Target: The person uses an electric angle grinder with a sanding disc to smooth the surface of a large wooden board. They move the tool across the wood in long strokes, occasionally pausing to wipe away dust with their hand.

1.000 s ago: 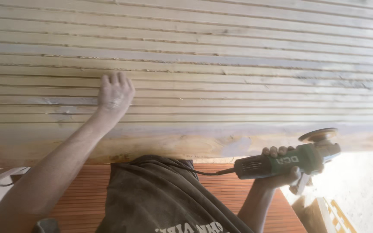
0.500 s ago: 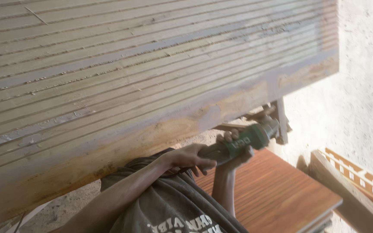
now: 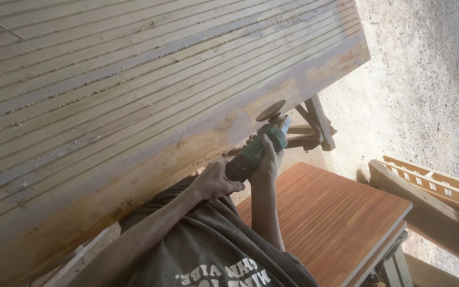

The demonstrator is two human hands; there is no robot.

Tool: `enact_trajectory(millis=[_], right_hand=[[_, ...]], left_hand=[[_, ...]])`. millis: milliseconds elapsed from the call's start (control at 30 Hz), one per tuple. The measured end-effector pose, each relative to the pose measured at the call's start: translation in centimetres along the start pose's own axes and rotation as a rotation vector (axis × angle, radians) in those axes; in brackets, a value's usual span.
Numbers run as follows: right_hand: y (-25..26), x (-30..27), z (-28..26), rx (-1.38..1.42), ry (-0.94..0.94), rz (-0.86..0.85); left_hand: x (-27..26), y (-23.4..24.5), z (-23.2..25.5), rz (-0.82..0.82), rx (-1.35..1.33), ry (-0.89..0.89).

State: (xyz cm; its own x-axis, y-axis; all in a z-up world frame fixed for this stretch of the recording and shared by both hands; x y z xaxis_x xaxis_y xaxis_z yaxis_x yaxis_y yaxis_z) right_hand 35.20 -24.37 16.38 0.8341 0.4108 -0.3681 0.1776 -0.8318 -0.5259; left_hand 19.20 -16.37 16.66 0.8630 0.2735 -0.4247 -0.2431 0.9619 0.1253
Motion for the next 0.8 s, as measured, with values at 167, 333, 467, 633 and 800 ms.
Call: enact_trajectory(millis=[167,333,467,633,800], right_hand=[[-1.7,2.2,0.2,-0.027,-0.073,0.064],[-1.6,6.9,-0.4,0.069,-0.200,0.083],[-0.6,15.0,-1.8,0.075,-0.271,0.075],[0.8,26.9,-5.7,0.120,-0.347,0.055],[-0.1,36.7,-10.3,-0.006,-0.331,0.080]], left_hand=[[1.5,0.8,1.0,0.120,0.178,0.034],[5.5,0.9,2.6,0.168,0.275,0.122],[12.5,0.9,4.7,0.175,0.287,0.163],[23.1,-0.9,9.2,0.235,0.246,0.172],[32.5,-0.8,14.2,0.242,0.206,0.225]])
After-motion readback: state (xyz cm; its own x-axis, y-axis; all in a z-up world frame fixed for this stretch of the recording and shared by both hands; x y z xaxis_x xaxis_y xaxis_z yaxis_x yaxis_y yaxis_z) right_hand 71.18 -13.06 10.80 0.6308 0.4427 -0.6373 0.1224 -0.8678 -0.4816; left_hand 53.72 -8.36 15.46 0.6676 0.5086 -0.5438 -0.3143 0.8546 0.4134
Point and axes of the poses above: each hand's wrist, its own x-axis towards the middle knuckle, its own y-axis out of the back of the hand, z = x × y, the point moved 1 cm from there along x, towards the middle knuckle, and after that the axes turned 15 degrees about x, right-handed, at the moved point
